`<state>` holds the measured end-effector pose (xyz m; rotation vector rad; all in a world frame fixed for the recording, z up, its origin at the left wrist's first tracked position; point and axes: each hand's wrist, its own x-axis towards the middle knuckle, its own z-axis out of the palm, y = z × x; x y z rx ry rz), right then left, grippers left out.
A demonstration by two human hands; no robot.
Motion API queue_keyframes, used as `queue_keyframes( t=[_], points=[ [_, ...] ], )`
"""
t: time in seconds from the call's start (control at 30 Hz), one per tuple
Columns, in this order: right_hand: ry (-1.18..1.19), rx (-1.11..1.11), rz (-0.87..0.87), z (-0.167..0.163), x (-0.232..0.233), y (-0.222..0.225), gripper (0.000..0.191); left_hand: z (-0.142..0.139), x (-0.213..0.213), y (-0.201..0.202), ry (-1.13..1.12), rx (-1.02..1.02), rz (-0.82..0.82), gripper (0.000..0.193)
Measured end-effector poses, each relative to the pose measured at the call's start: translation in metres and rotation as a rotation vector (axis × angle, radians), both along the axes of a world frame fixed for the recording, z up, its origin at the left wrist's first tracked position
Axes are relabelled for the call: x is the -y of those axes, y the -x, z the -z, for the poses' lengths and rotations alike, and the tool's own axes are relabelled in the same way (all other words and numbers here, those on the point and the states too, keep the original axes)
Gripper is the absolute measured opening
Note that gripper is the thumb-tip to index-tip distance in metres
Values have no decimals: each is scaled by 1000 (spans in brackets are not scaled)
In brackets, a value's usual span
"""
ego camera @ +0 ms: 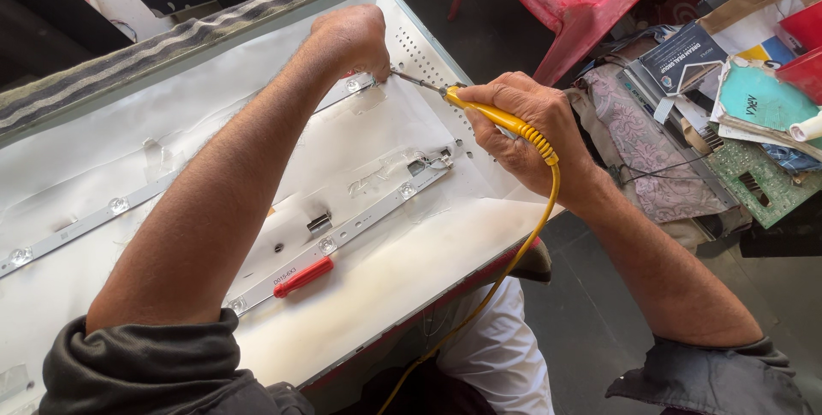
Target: The person solders wires to LED strips mounted inside a white light fixture. They use a soldering iron to attach wires to the ends of the strips and then use a screwdriver to adjust components on the fixture.
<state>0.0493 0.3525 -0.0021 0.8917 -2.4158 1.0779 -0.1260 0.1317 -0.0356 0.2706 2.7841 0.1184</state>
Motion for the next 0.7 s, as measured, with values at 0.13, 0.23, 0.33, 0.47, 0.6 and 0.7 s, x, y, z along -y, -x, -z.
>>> queue_keyframes(
  t=[0.13, 0.23, 0.33, 0.47, 0.6, 0.7],
  points=[
    [-4, -8, -3, 2, 1, 0, 22, 0, 1, -1, -4, 12, 0, 55],
    [-20, -5, -1, 2, 1, 0, 22, 1, 2, -2, -9, 8, 2, 56],
    [-20, 18, -6, 1, -1, 0, 23, 2, 2, -1, -16, -1, 1, 57],
    [-49, 3, -16, 1, -1, 2, 23, 5, 5, -1, -36, -7, -7, 54],
    [-40, 39, -11, 1, -1, 3, 24, 8, 5, -1, -42, 9, -20, 51],
    [-36, 59, -4, 0, -1, 4, 24, 10, 4, 1, -35, 6, -20, 50]
  ],
)
